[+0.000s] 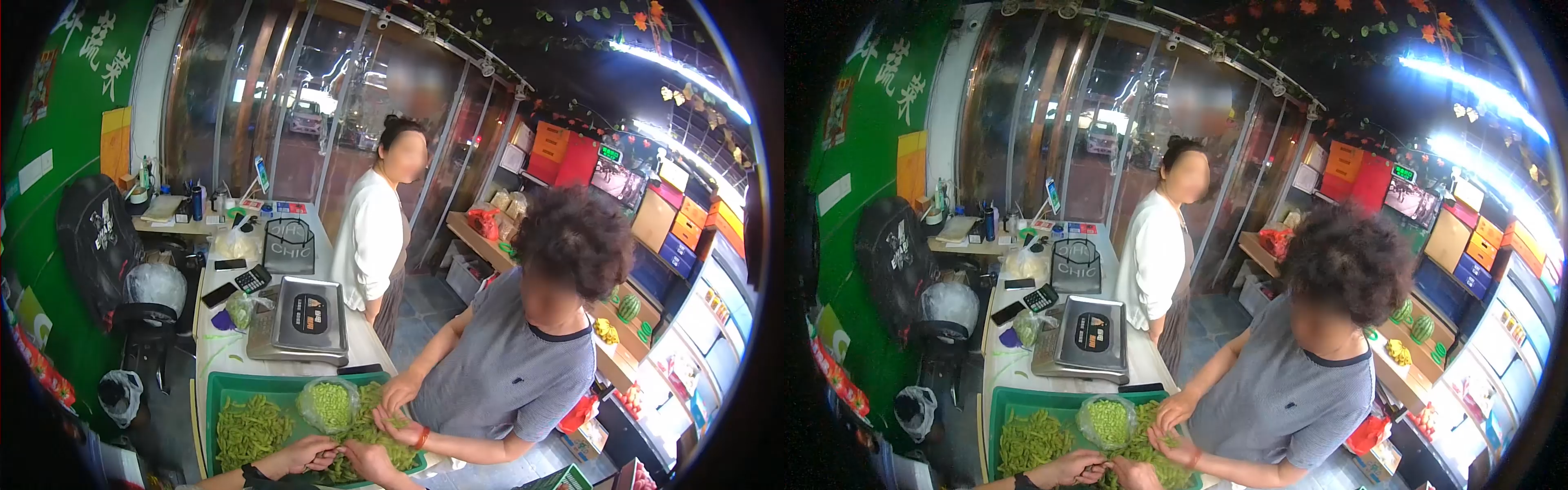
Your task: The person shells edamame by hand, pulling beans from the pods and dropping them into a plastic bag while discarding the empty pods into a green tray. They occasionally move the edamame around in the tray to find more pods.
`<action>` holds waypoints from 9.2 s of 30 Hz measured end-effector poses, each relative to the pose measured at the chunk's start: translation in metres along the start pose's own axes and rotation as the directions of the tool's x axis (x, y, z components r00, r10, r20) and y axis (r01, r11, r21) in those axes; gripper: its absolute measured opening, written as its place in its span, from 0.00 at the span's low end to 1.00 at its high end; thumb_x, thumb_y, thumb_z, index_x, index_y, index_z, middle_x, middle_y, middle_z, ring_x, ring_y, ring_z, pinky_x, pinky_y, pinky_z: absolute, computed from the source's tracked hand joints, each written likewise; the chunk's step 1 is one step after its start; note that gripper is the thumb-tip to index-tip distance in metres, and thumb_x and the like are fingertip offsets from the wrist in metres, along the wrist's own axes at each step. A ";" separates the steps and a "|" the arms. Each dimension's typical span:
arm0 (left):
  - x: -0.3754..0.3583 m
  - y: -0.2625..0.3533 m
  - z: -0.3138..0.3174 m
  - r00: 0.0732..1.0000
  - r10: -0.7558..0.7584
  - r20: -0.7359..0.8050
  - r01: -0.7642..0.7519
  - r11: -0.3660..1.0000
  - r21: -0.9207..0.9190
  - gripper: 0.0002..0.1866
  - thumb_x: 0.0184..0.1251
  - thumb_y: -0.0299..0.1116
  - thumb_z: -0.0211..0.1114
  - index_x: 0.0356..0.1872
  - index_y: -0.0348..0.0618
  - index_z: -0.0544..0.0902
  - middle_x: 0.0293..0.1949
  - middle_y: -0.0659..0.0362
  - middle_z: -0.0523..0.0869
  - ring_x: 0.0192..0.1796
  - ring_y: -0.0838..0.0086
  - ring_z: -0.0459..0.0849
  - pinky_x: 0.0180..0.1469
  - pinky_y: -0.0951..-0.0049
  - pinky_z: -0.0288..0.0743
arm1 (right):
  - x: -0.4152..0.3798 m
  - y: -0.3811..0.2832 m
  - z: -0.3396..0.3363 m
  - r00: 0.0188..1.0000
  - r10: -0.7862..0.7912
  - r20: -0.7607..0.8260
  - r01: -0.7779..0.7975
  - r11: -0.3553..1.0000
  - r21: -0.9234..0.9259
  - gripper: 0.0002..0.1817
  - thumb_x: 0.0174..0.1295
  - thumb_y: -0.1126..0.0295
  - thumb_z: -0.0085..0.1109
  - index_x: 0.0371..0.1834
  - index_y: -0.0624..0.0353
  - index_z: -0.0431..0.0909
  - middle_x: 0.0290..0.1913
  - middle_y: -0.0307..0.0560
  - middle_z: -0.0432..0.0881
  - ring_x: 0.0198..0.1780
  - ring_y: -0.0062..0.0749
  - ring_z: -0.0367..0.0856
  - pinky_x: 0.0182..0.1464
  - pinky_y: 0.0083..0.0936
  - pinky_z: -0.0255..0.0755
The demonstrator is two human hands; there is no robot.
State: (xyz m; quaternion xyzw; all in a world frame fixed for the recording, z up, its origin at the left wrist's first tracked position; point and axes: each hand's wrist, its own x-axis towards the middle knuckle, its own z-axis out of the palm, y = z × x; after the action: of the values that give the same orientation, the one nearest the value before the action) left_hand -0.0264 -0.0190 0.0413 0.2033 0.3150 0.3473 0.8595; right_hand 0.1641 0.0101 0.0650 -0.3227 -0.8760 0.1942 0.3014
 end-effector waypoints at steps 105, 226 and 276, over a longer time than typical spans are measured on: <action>0.028 -0.016 0.000 0.990 0.126 -0.056 -0.128 0.991 -0.039 0.09 0.71 0.30 0.49 0.40 0.37 0.76 0.25 0.65 0.70 0.20 0.83 0.64 0.16 0.83 0.53 | -0.018 0.045 0.022 0.990 0.136 0.033 -0.138 0.988 0.073 0.06 0.61 0.70 0.56 0.34 0.60 0.73 0.24 0.60 0.77 0.27 0.58 0.78 0.26 0.45 0.70; 0.012 -0.010 -0.017 0.802 0.475 -0.363 -0.557 0.814 -0.164 0.06 0.66 0.28 0.59 0.42 0.40 0.78 0.29 0.63 0.76 0.25 0.84 0.68 0.22 0.85 0.58 | 0.045 0.030 0.037 0.721 0.476 0.503 -0.619 0.119 0.776 0.16 0.71 0.61 0.48 0.42 0.65 0.77 0.18 0.31 0.67 0.15 0.14 0.59 0.16 0.13 0.52; 0.012 -0.007 -0.012 0.887 0.452 -0.089 -0.390 0.840 0.378 0.16 0.65 0.36 0.50 0.20 0.40 0.74 0.17 0.65 0.68 0.21 0.85 0.64 0.22 0.80 0.55 | 0.021 0.025 0.031 0.662 0.410 0.627 -0.725 0.141 0.674 0.18 0.68 0.59 0.52 0.27 0.63 0.75 0.16 0.33 0.66 0.20 0.15 0.62 0.22 0.17 0.59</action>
State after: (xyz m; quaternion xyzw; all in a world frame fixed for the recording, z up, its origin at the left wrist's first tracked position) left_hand -0.0246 -0.0138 0.0239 0.3861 0.3932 0.4830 0.6805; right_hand 0.1419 0.0376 0.0372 -0.3856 -0.4666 0.7729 0.1904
